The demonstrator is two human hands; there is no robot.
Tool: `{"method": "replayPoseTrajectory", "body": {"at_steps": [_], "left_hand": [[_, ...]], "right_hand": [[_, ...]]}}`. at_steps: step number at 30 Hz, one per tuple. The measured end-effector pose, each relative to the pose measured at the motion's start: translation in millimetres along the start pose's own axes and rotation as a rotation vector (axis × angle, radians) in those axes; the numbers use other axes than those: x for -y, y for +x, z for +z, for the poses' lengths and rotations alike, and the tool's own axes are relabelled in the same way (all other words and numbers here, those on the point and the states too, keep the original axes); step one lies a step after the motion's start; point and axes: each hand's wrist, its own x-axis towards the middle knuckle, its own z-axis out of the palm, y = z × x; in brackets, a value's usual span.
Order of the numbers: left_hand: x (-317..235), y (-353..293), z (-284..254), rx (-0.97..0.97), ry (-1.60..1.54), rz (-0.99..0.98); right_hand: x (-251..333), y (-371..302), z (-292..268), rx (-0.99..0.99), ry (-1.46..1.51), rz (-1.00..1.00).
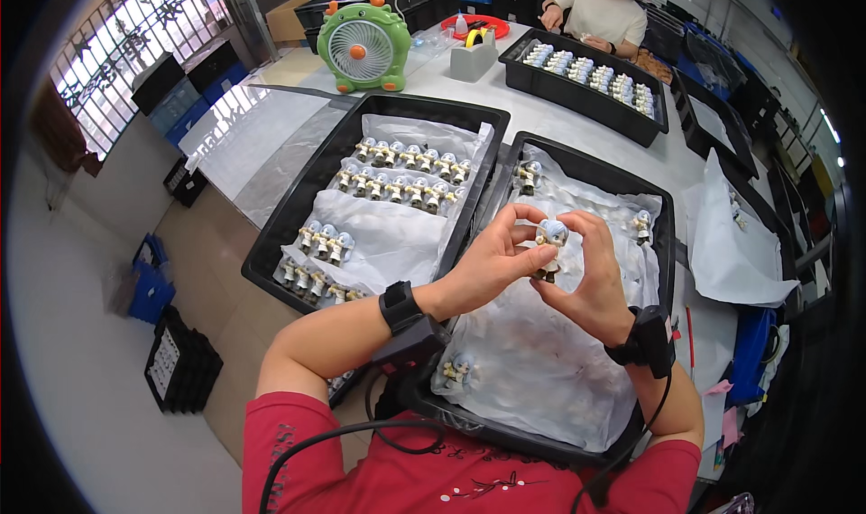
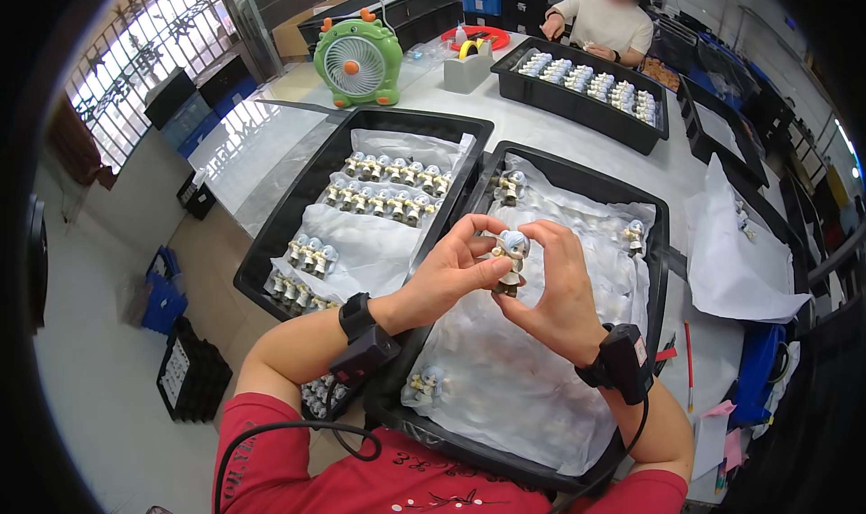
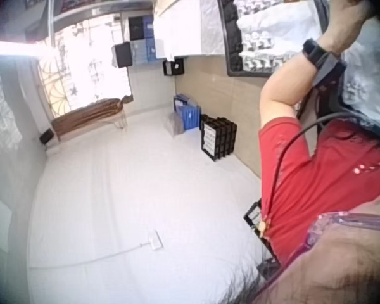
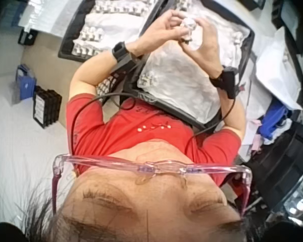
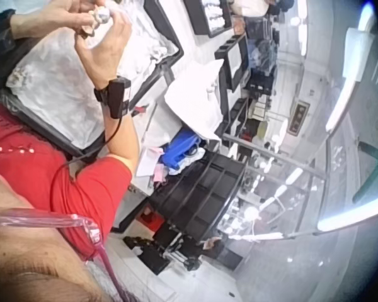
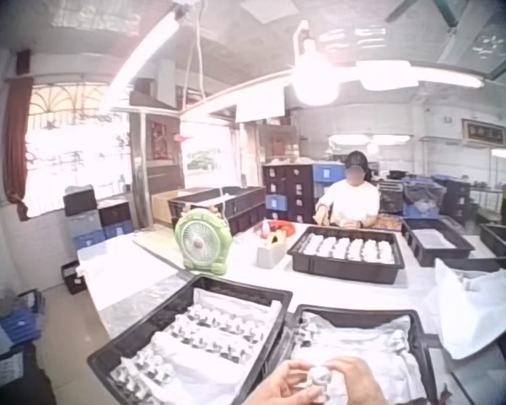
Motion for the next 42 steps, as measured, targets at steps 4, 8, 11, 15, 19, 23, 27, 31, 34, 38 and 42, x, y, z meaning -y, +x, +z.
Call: {"method": "replayPoseTrajectory", "body": {"at_steps": [4,8,11,15,19,23,27,31,34,38,42], "left_hand": [[3.3,1.3,-4.1,0.009,-0.037,-0.054],[2.8,2.8,-4.1,0.023,-0.163,-0.089],[-3.4,-0.3,-1.9,0.028,-0.189,-0.1],[3.0,1.4,-7.9,0.016,-0.152,-0.092],[1.1,1.8,-4.5,0.008,-0.123,-0.109],[4.7,1.7,-6.8,0.05,-0.055,-0.09],[2.8,2.8,-7.5,0.129,-0.176,-0.113],[0.4,3.5,-5.5,0.139,-0.254,-0.12],[0.7,6.7,-5.8,0.181,-0.344,-0.126],[0.0,7.6,-6.3,0.184,-0.387,-0.136],[-3.6,5.1,-5.2,0.192,-0.351,-0.121]], "right_hand": [[-0.4,1.2,0.1,-0.008,0.001,0.023],[-1.8,-0.4,-2.3,-0.037,0.0,0.006],[0.3,1.6,-0.9,-0.031,0.058,0.01],[2.5,2.3,-0.9,-0.047,0.09,0.012],[5.2,2.9,-4.3,-0.049,0.029,-0.042],[9.3,3.3,-4.3,-0.035,0.023,-0.056],[10.5,2.6,-5.5,-0.037,0.075,-0.058],[2.6,-0.5,-4.2,-0.037,0.074,-0.044],[4.6,0.2,-6.1,-0.035,0.107,-0.02],[6.6,3.6,-7.1,-0.063,0.097,-0.054],[5.0,2.4,-2.7,-0.046,0.179,-0.022]]}}
